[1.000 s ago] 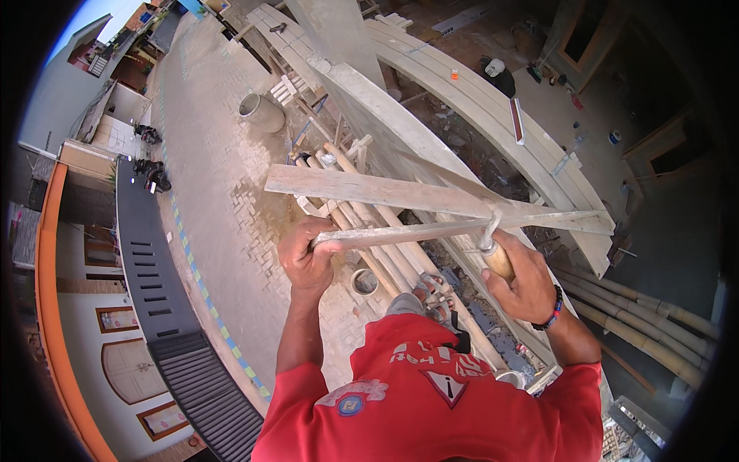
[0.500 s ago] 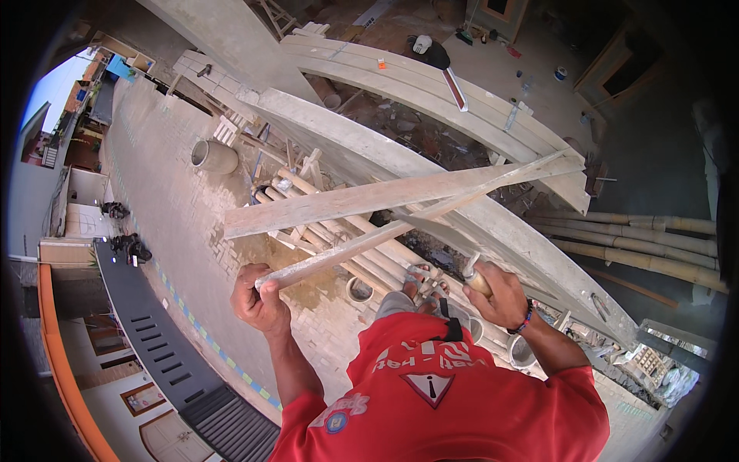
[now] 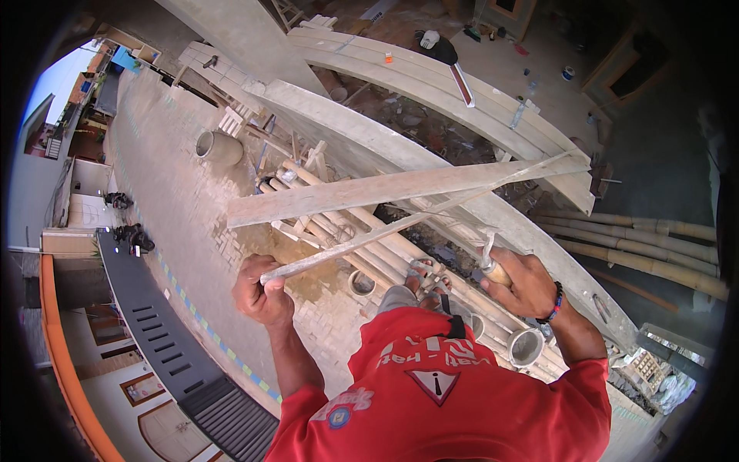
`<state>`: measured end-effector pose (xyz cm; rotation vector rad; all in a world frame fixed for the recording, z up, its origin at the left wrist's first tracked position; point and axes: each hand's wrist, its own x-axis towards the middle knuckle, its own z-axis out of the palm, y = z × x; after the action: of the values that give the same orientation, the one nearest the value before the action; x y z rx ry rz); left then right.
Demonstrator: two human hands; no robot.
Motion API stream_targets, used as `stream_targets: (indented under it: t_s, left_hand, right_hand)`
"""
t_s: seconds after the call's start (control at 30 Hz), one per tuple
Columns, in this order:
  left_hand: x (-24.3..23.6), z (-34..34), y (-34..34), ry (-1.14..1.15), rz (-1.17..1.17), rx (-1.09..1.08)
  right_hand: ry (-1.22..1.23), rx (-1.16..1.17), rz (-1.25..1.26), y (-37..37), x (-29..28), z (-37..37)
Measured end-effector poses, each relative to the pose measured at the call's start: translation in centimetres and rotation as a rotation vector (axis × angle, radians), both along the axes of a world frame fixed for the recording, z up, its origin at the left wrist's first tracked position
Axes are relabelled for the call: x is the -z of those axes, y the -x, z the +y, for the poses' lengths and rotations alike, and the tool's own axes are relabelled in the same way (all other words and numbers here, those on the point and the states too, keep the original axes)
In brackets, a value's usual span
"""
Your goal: The person applies a white plaster-like substance to long wooden planks using a trowel. They scoop the material from a bucket and spread it along the plank surfaces, then place the treated planks onto a wooden support structure.
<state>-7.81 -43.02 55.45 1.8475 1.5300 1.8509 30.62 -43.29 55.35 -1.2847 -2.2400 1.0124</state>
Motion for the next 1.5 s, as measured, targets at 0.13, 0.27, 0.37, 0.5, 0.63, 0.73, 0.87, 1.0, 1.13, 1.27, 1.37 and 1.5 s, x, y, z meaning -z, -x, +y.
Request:
stream_targets:
  t_s: [0.13,0.27,0.37,0.5,0.63,0.73,0.87,1.0,1.13,1.27,1.37,1.5]
  left_hand:
    - [0.1,-0.1,0.5,0.015,0.003,0.006]
    - [0.1,-0.1,0.3,0.006,-0.002,0.028]
    - [0.2,-0.1,0.5,0.01,-0.01,0.054]
    - [0.2,-0.1,0.4,0.014,-0.013,0.054]
    - [0.5,-0.2,0.8,0.046,0.017,0.033]
    - [0.3,-0.2,0.4,0.053,0.023,0.029]
    - [0.1,0.1,0.5,0.039,0.015,0.057]
    - [0.3,0.2,0.6,0.027,0.001,0.066]
    - [0.3,0.3,0.8,0.018,0.004,0.06]
    - [0.2,0.2,0.5,0.02,0.01,0.053]
    - [0.3,0.3,0.6,0.015,0.027,0.043]
    - [0.2,0.3,0.5,0.029,0.023,0.055]
  right_hand:
    - [-0.009,-0.125,-0.073,0.2,-1.4,1.4]
    - [0.053,-0.104,-0.018,0.6,-2.4,1.4]
    - [0.032,-0.198,-0.117,0.9,-2.5,2.4]
    - [0.046,-0.21,-0.018,1.2,-2.6,2.6]
    - [0.099,-0.263,-0.154,1.9,-3.7,3.5]
    - [0.061,-0.219,0.018,2.0,-3.4,3.0]
    - [0.047,-0.291,-0.148,2.5,-3.6,3.8]
    - [-0.041,-0.254,0.103,2.4,-3.4,3.6]
    - [-0.021,-0.304,-0.046,3.0,-3.4,4.1]
    - [0.0,-0.301,-0.03,3.1,-3.6,3.8]
    - [0.015,-0.327,-0.058,3.2,-4.1,4.1]
    - [0.06,-0.331,0.043,3.4,-4.1,3.8]
